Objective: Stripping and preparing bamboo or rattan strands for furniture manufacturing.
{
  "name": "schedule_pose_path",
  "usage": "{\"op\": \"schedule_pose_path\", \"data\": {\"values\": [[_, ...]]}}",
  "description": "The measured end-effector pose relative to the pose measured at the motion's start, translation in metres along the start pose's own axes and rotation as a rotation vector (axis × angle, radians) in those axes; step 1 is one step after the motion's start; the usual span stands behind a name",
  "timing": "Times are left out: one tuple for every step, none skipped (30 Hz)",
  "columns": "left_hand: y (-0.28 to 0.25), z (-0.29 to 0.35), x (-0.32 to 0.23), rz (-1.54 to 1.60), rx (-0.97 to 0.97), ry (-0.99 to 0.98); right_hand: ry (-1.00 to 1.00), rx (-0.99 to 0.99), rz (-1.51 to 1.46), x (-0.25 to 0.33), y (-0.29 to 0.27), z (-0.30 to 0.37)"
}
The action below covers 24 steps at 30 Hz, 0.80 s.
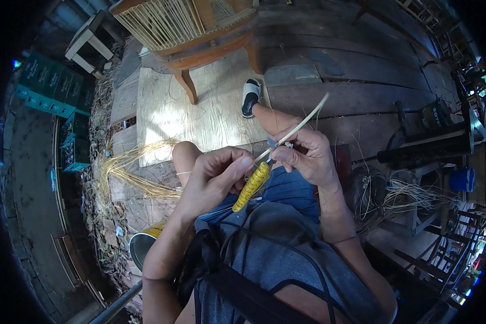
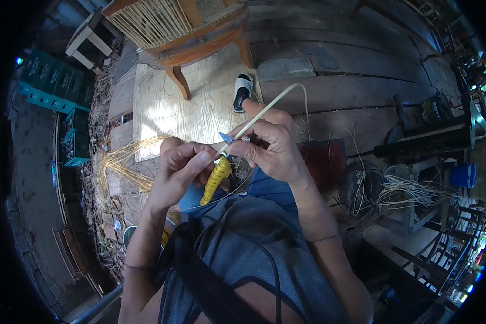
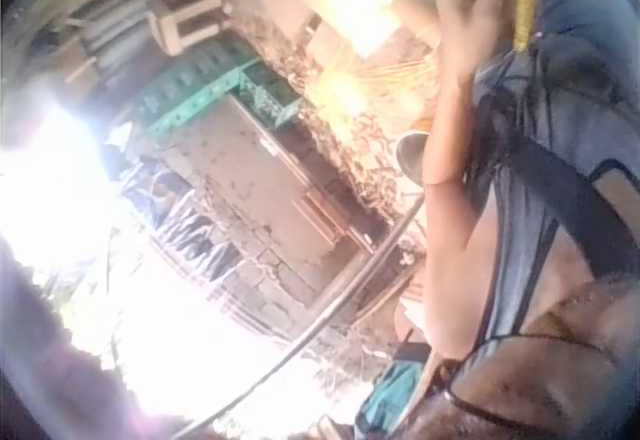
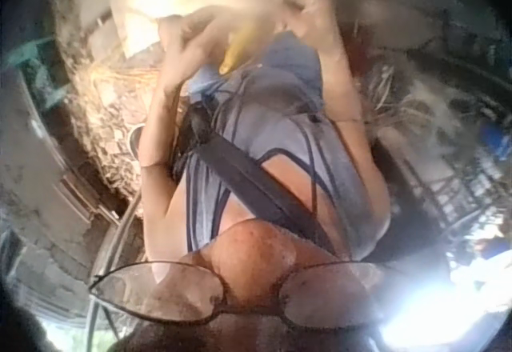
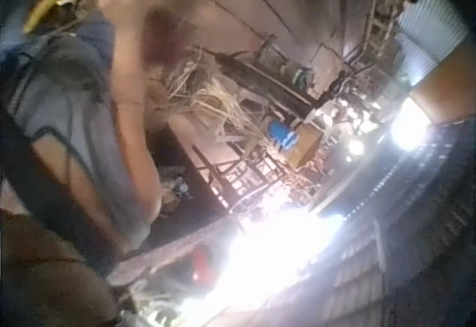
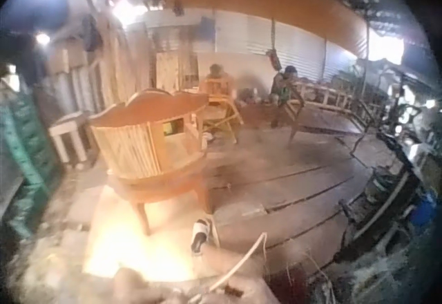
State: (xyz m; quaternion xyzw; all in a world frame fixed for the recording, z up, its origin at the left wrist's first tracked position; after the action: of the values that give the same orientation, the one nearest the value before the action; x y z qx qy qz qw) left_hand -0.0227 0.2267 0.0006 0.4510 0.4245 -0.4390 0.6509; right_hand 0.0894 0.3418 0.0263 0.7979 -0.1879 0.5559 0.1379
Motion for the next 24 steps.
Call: {"op": "schedule_pose_path", "data": {"values": [[0.006, -0.004, -0.002, 0.012, 0.073, -0.009, -0.003, -0.003, -0.001, 0.002, 0.001, 0.001], [0.006, -0.006, -0.002, 0.008, 0.076, -0.010, 0.066, 0.054, -0.076, -0.003, 0.009, 0.001], [0.006, -0.008, 0.000, 0.042, 0.085, -0.023, 0.136, 0.111, -0.150, -0.009, 0.017, 0.003], [0.008, -0.009, 0.003, 0.078, 0.093, -0.038, 0.137, 0.105, -0.150, -0.012, 0.022, 0.004], [0.009, -0.009, 0.005, 0.076, 0.099, -0.042, 0.107, 0.140, -0.237, -0.016, 0.034, 0.005], [0.010, -0.007, 0.010, 0.174, 0.108, -0.049, 0.077, 0.174, -0.324, -0.017, 0.041, 0.006], [0.012, -0.004, 0.015, 0.274, 0.113, -0.056, 0.072, 0.180, -0.341, -0.013, 0.042, 0.005], [0.013, -0.002, 0.016, 0.276, 0.114, -0.060, 0.076, 0.177, -0.342, -0.014, 0.039, 0.006], [0.016, 0.000, 0.018, 0.312, 0.127, -0.073, 0.042, 0.164, -0.289, -0.012, 0.033, 0.005], [0.017, 0.005, 0.019, 0.348, 0.131, -0.082, 0.006, 0.159, -0.241, -0.009, 0.029, 0.003], [0.013, 0.009, 0.020, 0.347, 0.132, -0.084, -0.019, 0.042, -0.016, -0.004, 0.006, 0.004], [0.003, 0.016, 0.017, 0.283, 0.109, -0.030, -0.020, 0.041, -0.016, -0.004, -0.002, 0.005], [-0.003, 0.020, 0.014, 0.219, 0.089, 0.024, -0.009, -0.034, -0.191, -0.008, -0.015, 0.007], [-0.001, 0.021, 0.013, 0.218, 0.092, 0.024, 0.001, -0.108, -0.366, -0.013, -0.025, 0.010], [-0.002, 0.022, 0.009, 0.083, 0.061, 0.033, 0.056, -0.080, -0.263, -0.016, -0.025, 0.011], [-0.002, 0.023, 0.005, -0.052, 0.024, 0.046, 0.054, -0.078, -0.262, -0.015, -0.024, 0.010], [0.001, 0.018, 0.007, -0.033, 0.043, -0.001, 0.033, -0.045, -0.234, -0.012, -0.020, 0.008], [0.003, 0.013, 0.005, -0.034, 0.042, 0.003, 0.013, -0.014, -0.206, -0.009, -0.015, 0.006], [0.006, 0.010, 0.006, -0.029, 0.066, -0.034, -0.028, 0.024, -0.177, -0.009, -0.007, 0.007], [0.009, 0.007, 0.008, -0.024, 0.090, -0.071, -0.030, 0.025, -0.179, -0.008, -0.004, 0.007], [0.010, 0.004, 0.008, -0.026, 0.089, -0.072, 0.007, 0.042, -0.183, -0.011, 0.001, 0.007], [0.011, 0.000, 0.009, 0.032, 0.087, -0.085, 0.044, 0.057, -0.184, -0.013, 0.004, 0.007], [0.012, -0.003, 0.011, 0.091, 0.086, -0.098, 0.042, 0.055, -0.183, -0.014, 0.009, 0.007], [0.011, -0.004, 0.016, 0.090, 0.089, -0.098, 0.048, 0.082, -0.212, -0.015, 0.020, 0.007]]}}
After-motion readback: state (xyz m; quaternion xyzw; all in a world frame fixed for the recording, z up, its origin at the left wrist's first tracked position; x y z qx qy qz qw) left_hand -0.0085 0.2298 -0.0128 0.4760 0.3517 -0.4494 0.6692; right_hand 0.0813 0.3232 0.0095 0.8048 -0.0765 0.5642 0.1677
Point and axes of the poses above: each hand's wrist, its own z-axis away from the middle knuckle, its own y-axis out of the palm, x = y × z, the point moved 9 cm from there along -z, towards the middle knuckle, and after that the axes turned 8 degrees about x, right-handed, at the moved point
